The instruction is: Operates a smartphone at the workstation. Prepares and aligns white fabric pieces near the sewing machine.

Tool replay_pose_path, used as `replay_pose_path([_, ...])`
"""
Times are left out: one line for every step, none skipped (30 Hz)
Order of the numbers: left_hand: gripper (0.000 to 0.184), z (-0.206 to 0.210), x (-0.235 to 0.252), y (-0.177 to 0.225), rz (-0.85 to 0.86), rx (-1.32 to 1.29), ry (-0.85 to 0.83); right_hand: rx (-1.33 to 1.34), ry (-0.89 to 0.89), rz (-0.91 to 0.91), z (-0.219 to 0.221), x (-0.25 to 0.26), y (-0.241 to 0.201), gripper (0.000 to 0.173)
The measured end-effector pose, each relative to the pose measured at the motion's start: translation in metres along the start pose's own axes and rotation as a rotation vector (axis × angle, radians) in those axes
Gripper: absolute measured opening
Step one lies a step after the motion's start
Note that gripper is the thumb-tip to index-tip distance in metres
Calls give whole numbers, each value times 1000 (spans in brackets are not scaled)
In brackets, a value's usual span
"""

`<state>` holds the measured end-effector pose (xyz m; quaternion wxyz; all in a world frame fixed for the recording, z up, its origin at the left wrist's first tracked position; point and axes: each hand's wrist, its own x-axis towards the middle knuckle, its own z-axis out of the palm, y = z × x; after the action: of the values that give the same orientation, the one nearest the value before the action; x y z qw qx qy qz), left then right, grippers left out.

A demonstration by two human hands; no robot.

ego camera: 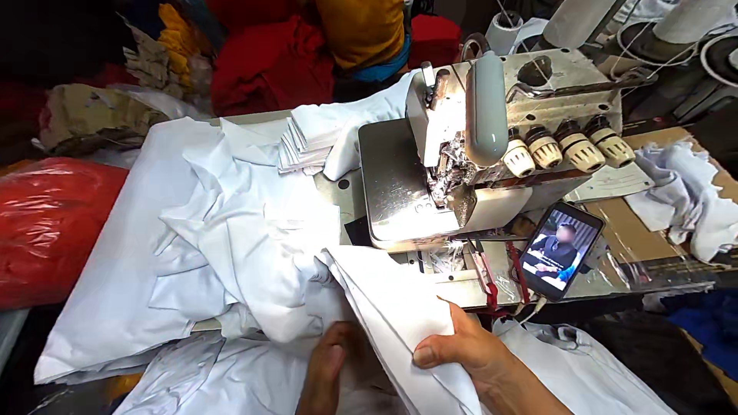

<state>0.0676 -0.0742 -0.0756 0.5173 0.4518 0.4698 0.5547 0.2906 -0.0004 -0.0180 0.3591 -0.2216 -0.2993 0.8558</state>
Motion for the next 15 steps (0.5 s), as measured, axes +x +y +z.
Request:
replay_pose_path([56, 7, -7, 10, -169, -248, -61, -37, -26, 23, 2, 1, -1, 45])
replay_pose_path([65, 13, -8, 20, -256, -467, -99, -85, -67, 49, 5, 2, -2, 46])
replay_pose_path([67, 19, -3, 30, -235, -631, -130, -147, -119, 70, 8, 3, -3, 48])
replay_pose_path([64, 25, 6, 41, -141, -715, -94, -219, -184, 79, 10, 3, -3, 49])
replay_pose_path([61, 30, 16, 49, -43, -713, 32, -277, -268, 76, 9, 2, -2, 50])
replay_pose_path([66, 28, 26, 48, 27, -711, 104, -313, -341, 73, 7, 1, -3, 51])
replay_pose_path([77, 23, 34, 42, 62, -746, 59, -324, -392, 80, 4, -1, -4, 53])
replay_pose_path([93, 20, 42, 37, 55, -835, -55, -306, -416, 99, -1, -5, -7, 55])
replay_pose_path([100, 20, 48, 35, 39, -893, -119, -284, -413, 111, -7, -10, -10, 54])
replay_pose_path([100, 19, 52, 35, 22, -936, -140, -267, -389, 125, -12, -17, -13, 54])
replay_pose_path([92, 21, 55, 38, 17, -944, -109, -260, -366, 137, -17, -23, -15, 55])
replay_pose_path([80, 19, 57, 39, 22, -948, -80, -258, -355, 145, -22, -28, -15, 57])
replay_pose_path([70, 14, 58, 40, 39, -946, -65, -267, -357, 146, -27, -32, -13, 61])
replay_pose_path([63, 8, 59, 42, 53, -929, -48, -277, -363, 148, -32, -36, -9, 67])
replay_pose_path([58, 2, 61, 46, 61, -878, -11, -293, -365, 159, -37, -39, -5, 73])
